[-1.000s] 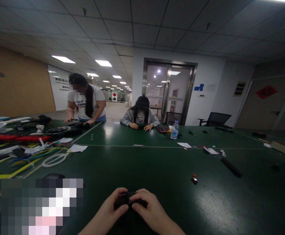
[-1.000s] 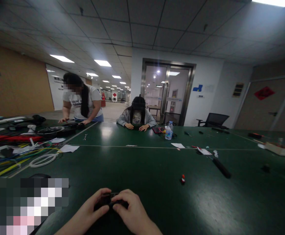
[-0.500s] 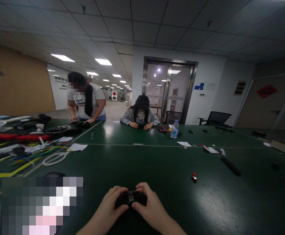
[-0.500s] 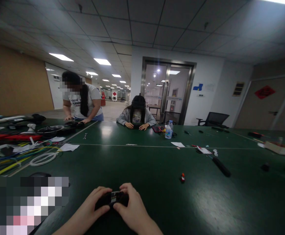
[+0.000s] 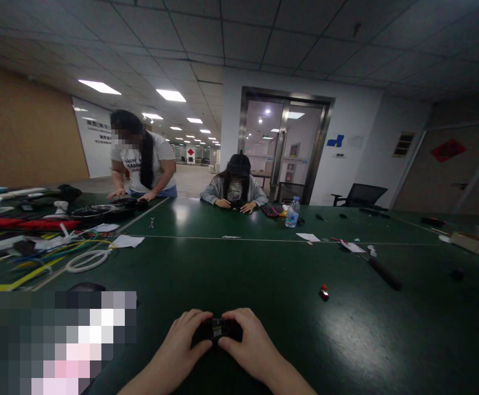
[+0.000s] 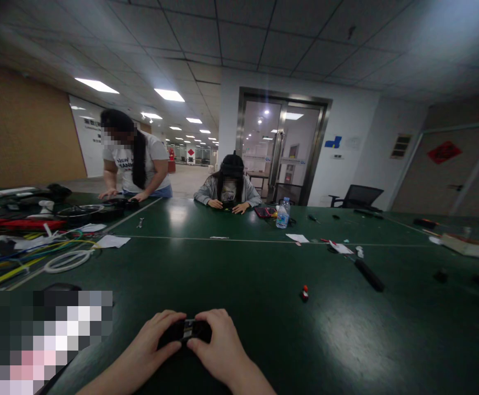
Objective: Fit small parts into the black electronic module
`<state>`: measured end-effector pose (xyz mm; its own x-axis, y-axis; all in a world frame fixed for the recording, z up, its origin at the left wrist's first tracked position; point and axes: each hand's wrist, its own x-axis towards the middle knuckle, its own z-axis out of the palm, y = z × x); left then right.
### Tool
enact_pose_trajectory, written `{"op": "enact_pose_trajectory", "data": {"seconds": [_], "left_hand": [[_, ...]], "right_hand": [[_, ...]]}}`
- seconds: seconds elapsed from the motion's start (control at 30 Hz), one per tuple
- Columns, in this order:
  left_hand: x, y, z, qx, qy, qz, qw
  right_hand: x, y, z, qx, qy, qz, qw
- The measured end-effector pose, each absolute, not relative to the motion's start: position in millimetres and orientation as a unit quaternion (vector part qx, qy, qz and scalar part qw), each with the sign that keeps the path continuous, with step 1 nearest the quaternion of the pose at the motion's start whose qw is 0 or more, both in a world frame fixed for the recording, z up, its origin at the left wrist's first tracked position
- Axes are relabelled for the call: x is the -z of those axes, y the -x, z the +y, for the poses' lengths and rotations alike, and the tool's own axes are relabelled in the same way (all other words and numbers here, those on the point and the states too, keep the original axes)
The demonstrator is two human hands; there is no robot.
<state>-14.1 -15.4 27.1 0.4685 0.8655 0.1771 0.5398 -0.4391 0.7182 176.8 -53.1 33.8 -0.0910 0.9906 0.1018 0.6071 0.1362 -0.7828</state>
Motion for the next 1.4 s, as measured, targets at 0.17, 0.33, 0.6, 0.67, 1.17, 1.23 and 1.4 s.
{"op": "enact_pose_trajectory", "data": {"seconds": [0.17, 0.33, 0.6, 0.67, 1.17, 1.23, 1.4], "left_hand": [[-23.4, 15.2, -13.7, -0.269, -0.807, 0.438, 0.291], [-22.9, 15.3, -13.7, -0.256, -0.813, 0.438, 0.285], [-23.3, 17.1, -14.4, -0.257, -0.813, 0.436, 0.288], [-23.6, 16.7, -14.2, -0.253, -0.815, 0.435, 0.287], [-28.8, 14.2, -16.9, -0.211, -0.827, 0.446, 0.269], [-29.8, 14.0, -17.2, -0.210, -0.827, 0.447, 0.269], [-31.0, 13.9, -17.0, -0.209, -0.827, 0.447, 0.268]], "right_hand": [[-31.6, -176.9, -52.3, -0.287, 0.586, -0.684, 0.326], [-33.0, -176.6, -53.7, -0.295, 0.586, -0.675, 0.338], [-36.6, -177.0, -55.4, -0.312, 0.589, -0.669, 0.329], [-36.9, -177.0, -55.5, -0.313, 0.589, -0.670, 0.326], [-35.9, -177.4, -55.6, -0.304, 0.586, -0.677, 0.326], [-35.7, -177.5, -55.5, -0.303, 0.587, -0.676, 0.327], [-38.3, -177.2, -56.4, -0.316, 0.588, -0.671, 0.322]]}}
